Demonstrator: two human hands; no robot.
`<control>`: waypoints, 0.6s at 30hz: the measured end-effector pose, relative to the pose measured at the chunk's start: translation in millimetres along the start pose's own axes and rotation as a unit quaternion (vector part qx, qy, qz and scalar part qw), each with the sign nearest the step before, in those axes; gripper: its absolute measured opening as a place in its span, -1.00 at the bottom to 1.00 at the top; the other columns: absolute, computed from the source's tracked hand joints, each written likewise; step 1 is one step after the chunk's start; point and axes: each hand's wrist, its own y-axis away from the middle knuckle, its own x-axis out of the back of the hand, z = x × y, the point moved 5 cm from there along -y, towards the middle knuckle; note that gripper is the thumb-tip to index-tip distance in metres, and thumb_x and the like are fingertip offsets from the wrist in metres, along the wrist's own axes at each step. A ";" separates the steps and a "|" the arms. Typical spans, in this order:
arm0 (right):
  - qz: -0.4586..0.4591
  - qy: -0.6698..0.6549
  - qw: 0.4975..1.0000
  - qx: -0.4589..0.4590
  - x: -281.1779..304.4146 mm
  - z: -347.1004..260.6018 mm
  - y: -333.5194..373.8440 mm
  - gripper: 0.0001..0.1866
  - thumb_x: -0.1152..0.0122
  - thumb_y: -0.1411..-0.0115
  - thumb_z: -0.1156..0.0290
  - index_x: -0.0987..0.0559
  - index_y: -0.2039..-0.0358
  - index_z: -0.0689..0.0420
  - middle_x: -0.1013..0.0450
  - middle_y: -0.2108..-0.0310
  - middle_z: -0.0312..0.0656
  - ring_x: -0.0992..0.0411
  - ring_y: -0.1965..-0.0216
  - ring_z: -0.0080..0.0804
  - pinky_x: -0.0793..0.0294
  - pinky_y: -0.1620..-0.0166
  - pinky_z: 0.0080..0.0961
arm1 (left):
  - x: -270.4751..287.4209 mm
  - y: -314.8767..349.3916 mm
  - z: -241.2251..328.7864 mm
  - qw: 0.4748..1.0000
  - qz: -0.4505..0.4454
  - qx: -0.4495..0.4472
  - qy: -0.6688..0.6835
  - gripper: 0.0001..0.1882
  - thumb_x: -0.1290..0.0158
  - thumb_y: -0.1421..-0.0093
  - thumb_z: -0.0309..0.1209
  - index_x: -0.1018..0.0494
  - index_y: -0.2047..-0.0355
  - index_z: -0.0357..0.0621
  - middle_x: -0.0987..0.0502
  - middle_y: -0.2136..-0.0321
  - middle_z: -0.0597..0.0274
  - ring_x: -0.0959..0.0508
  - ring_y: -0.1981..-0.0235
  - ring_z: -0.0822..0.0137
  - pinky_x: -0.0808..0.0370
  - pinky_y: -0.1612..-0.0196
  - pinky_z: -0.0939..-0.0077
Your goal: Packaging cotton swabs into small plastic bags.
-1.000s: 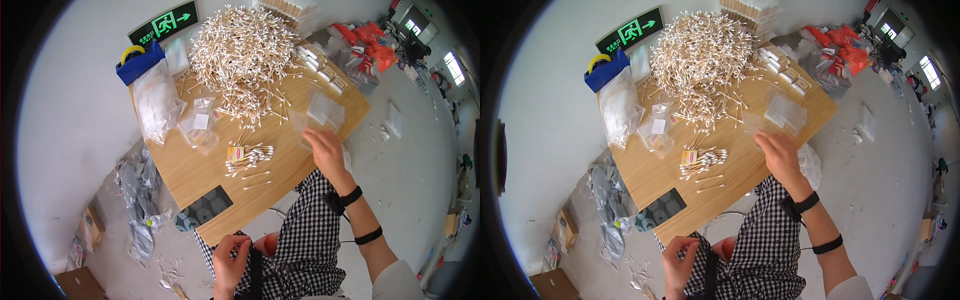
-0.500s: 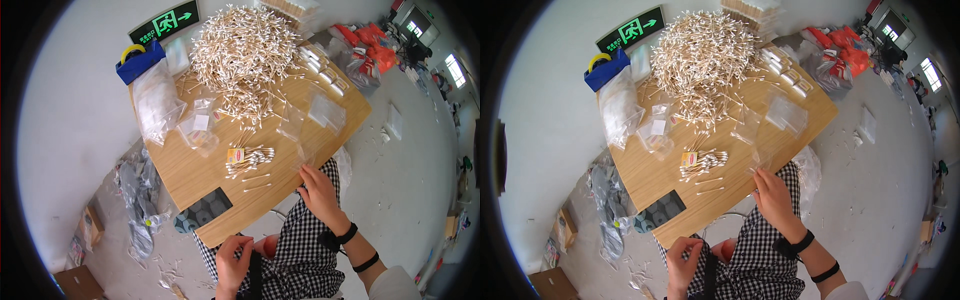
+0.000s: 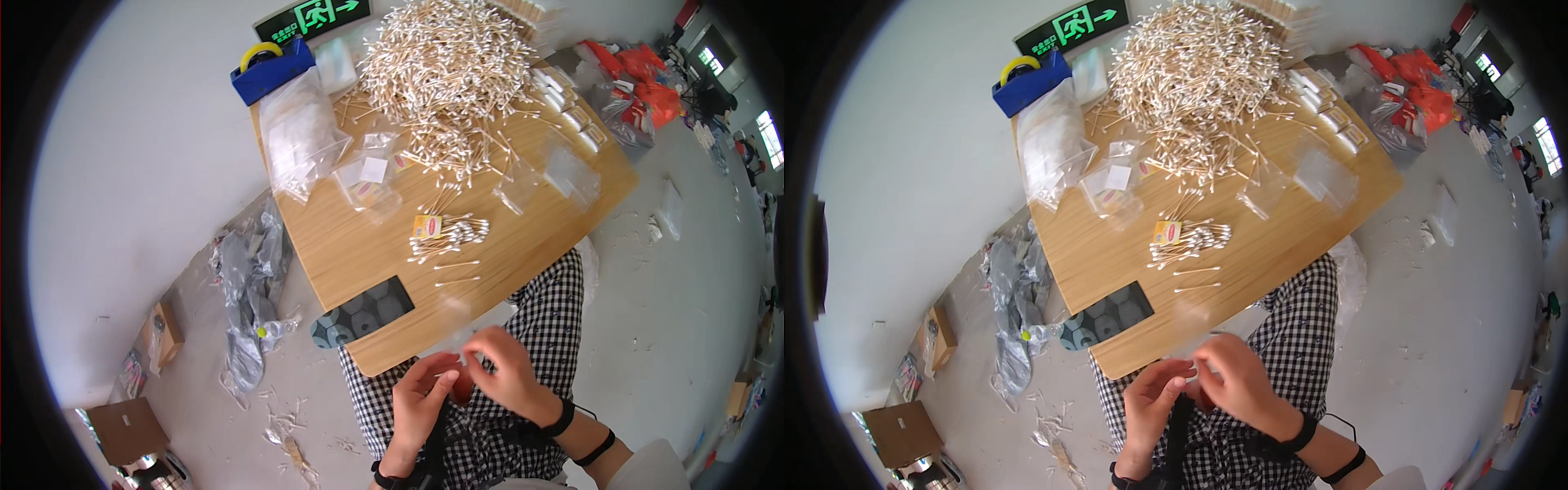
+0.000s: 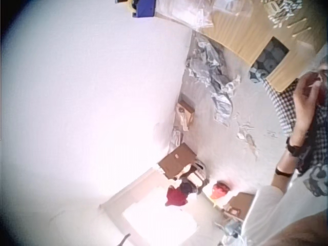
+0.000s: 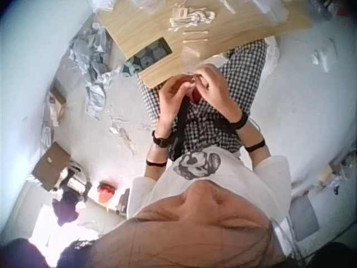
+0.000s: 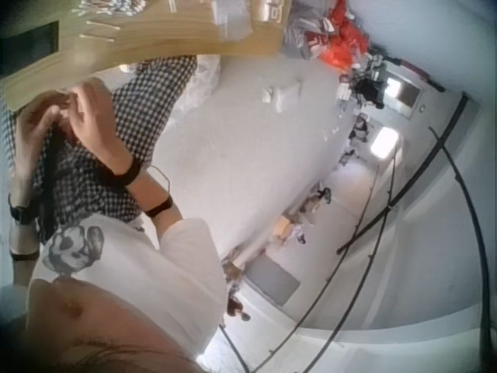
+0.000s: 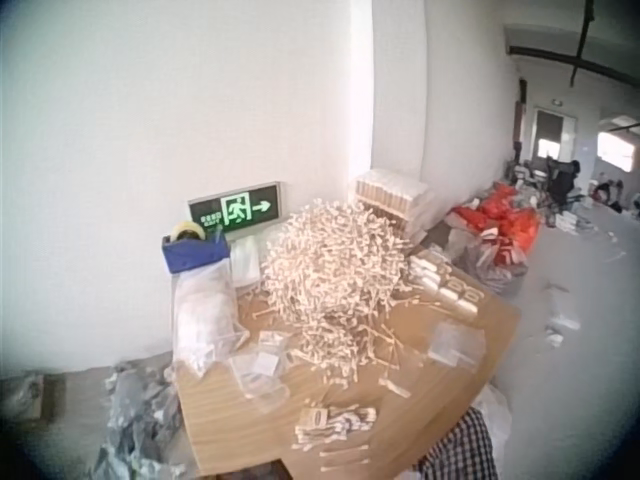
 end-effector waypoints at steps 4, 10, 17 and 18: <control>-0.018 -0.036 0.999 0.026 -21.5 -19.7 6.6 -0.73 -0.24 0.13 0.66 -0.48 0.36 0.16 -0.41 0.41 -0.20 -0.39 0.38 -0.23 -0.39 0.36 -0.41 | 10.1 1.2 3.3 0.999 0.000 0.009 0.039 -0.72 -0.05 -0.19 -0.55 -0.40 0.10 -0.43 -0.53 0.23 0.17 -0.52 0.22 0.46 -0.47 0.14 0.63; -0.030 -0.059 0.997 0.042 -31.2 -27.3 4.0 -0.65 -0.20 0.06 0.71 -0.51 0.21 0.14 -0.41 0.35 -0.21 -0.37 0.35 -0.28 -0.41 0.34 -0.45 | 23.5 5.4 2.0 0.995 0.056 0.009 0.083 -0.74 -0.01 -0.21 -0.57 -0.43 0.09 -0.40 -0.53 0.23 0.15 -0.53 0.24 0.43 -0.48 0.13 0.62; -0.029 -0.048 0.997 0.050 -34.1 -30.7 6.2 -0.63 -0.21 0.04 0.68 -0.51 0.17 0.14 -0.41 0.35 -0.21 -0.38 0.36 -0.28 -0.42 0.36 -0.45 | 30.6 10.1 -4.0 0.993 0.074 0.033 0.082 -0.78 -0.03 -0.16 -0.63 -0.44 0.16 -0.41 -0.54 0.30 0.17 -0.54 0.29 0.43 -0.51 0.20 0.60; -0.037 -0.056 0.997 0.041 -36.1 -30.8 6.8 -0.63 -0.22 0.04 0.68 -0.51 0.17 0.13 -0.41 0.34 -0.20 -0.39 0.36 -0.28 -0.42 0.36 -0.46 | 33.8 11.3 -5.3 0.993 0.079 0.037 0.081 -0.78 -0.04 -0.14 -0.64 -0.44 0.17 -0.41 -0.54 0.32 0.17 -0.54 0.31 0.43 -0.51 0.21 0.60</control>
